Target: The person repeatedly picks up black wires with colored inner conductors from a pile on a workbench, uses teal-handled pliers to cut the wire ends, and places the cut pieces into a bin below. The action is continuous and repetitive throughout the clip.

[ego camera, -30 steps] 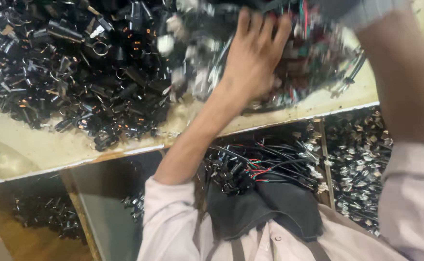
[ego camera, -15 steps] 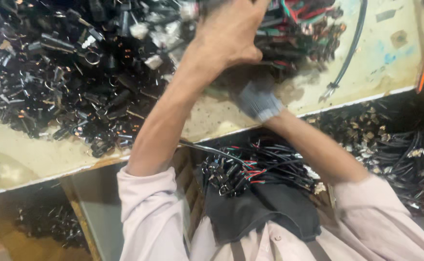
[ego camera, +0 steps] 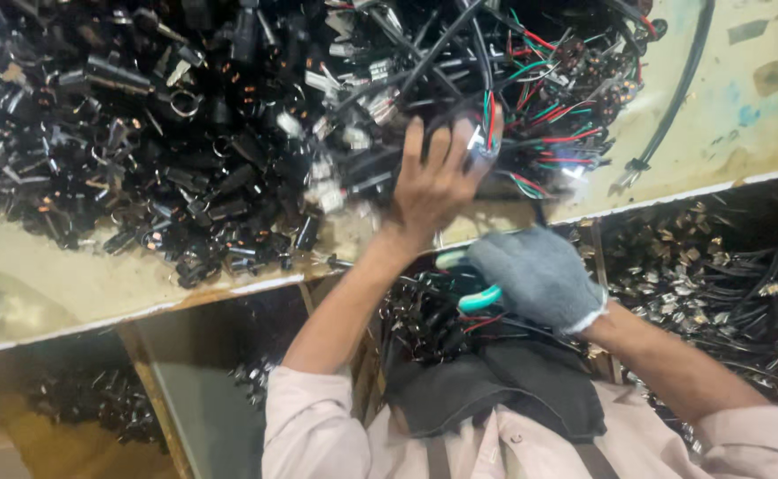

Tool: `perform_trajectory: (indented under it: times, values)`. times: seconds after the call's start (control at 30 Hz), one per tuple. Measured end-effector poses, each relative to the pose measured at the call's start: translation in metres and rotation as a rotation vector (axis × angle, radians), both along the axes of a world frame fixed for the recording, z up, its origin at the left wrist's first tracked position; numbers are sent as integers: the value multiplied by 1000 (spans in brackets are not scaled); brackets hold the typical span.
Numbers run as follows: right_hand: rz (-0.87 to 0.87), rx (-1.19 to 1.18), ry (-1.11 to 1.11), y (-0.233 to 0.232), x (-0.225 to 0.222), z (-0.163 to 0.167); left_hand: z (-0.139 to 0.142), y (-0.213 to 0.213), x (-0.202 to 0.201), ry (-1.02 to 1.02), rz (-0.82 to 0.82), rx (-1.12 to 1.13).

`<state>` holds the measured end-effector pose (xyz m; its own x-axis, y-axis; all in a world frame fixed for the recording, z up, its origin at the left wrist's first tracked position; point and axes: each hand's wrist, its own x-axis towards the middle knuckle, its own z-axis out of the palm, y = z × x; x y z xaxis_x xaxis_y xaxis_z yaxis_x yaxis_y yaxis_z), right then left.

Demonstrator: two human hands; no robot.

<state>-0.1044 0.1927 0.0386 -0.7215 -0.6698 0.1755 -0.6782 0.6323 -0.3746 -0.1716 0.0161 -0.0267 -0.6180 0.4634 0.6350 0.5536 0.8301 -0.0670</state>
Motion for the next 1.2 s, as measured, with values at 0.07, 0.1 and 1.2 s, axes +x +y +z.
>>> perform_trajectory:
  times: [0.07,0.1,1.2]
  values:
    - [-19,39,62,-2,-28,-4,-6,1,-32,26,-29,-5]
    - [-113,-54,70,-4,-41,-9,-4,-1,-48,-6,-40,-34]
    - [-227,-240,-3,-24,8,6,51,-94,88,-319,-256,282]
